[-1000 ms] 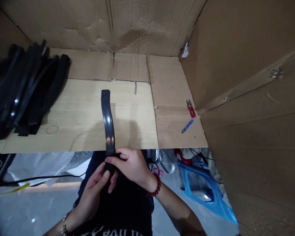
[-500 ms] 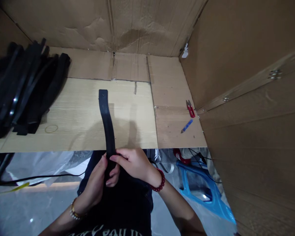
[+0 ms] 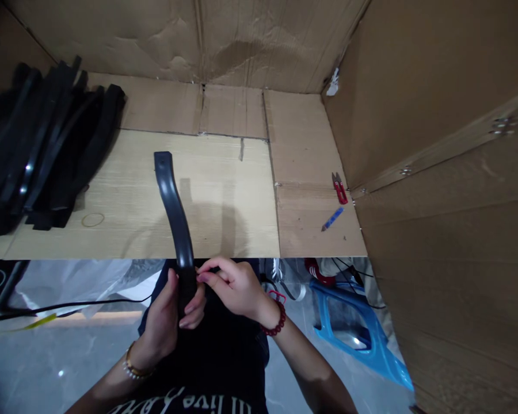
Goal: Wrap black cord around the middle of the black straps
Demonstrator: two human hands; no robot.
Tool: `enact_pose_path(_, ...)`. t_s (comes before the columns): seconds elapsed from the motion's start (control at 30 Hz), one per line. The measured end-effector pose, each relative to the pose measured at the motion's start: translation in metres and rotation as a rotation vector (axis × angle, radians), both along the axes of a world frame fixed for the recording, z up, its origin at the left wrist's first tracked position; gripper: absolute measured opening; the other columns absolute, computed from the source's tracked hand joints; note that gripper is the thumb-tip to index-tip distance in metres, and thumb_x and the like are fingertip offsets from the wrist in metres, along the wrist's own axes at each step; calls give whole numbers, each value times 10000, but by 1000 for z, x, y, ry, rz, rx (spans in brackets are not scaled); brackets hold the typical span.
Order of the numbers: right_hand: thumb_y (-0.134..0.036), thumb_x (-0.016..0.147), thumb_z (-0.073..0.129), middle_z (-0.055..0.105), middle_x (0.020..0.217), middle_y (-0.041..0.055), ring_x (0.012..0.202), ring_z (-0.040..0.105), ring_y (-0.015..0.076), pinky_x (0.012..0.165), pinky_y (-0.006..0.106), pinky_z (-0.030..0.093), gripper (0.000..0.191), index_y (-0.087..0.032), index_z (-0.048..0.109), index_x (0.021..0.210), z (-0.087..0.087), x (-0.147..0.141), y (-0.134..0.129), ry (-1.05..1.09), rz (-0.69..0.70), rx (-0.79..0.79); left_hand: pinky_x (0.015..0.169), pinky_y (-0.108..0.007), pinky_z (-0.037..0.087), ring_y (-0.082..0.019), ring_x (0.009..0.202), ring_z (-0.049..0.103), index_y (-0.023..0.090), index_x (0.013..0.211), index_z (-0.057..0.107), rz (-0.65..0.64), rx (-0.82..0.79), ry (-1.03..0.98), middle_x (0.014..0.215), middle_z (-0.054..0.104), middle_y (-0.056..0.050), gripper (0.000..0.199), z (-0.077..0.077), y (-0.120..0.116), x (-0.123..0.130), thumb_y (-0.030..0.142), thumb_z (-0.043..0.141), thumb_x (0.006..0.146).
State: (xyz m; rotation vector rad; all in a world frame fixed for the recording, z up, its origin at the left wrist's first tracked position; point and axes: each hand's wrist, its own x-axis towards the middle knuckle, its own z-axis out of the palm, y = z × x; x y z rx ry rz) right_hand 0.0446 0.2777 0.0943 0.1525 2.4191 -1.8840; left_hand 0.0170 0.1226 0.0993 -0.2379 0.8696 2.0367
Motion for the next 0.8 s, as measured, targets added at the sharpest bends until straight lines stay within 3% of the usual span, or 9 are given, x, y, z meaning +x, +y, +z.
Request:
enact_pose_path(0.13,-459,923,543,536,486,-44,400,430,84,392,213,298,298,-185,659,913,-4,0,-7,-32,-20,-93,337,-184,211,-50,306,257,135,887,582,-36,-82,9,451,479,43,529,3,-1,-1,612,361,942)
enact_pose_path(0.3,-320,900,579,391,417,-97,361,266,56,379,217,192,159,-171,632,888,-2,4,-12,43,-54,-145,348,-197,229,-59,307,303,139,828,573,-29,-87,46,453,506,24,496,4,-3,3,568,361,958)
enact_pose_path(0.47,-296,909,573,365,405,-112,351,260,56,382,213,197,130,-176,622,926,-4,6,-15,117,-98,-83,395,-199,269,-59,358,337,138,774,567,-25,-5,-13,478,482,23,436,6,-3,2,501,413,960)
enact_pose_path(0.6,-378,931,550,376,414,-96,350,292,65,390,222,231,217,-186,638,886,-10,8,-17,141,-67,-16,401,-198,261,-63,366,325,144,845,582,4,35,-37,486,483,30,381,7,-5,3,476,431,955)
enact_pose_path(0.8,-399,937,542,393,409,-91,341,321,66,385,218,270,249,-186,633,845,-16,12,-21,161,-65,-39,425,-205,288,-76,378,356,151,930,573,-11,6,0,497,509,22,360,4,-12,7,448,375,974)
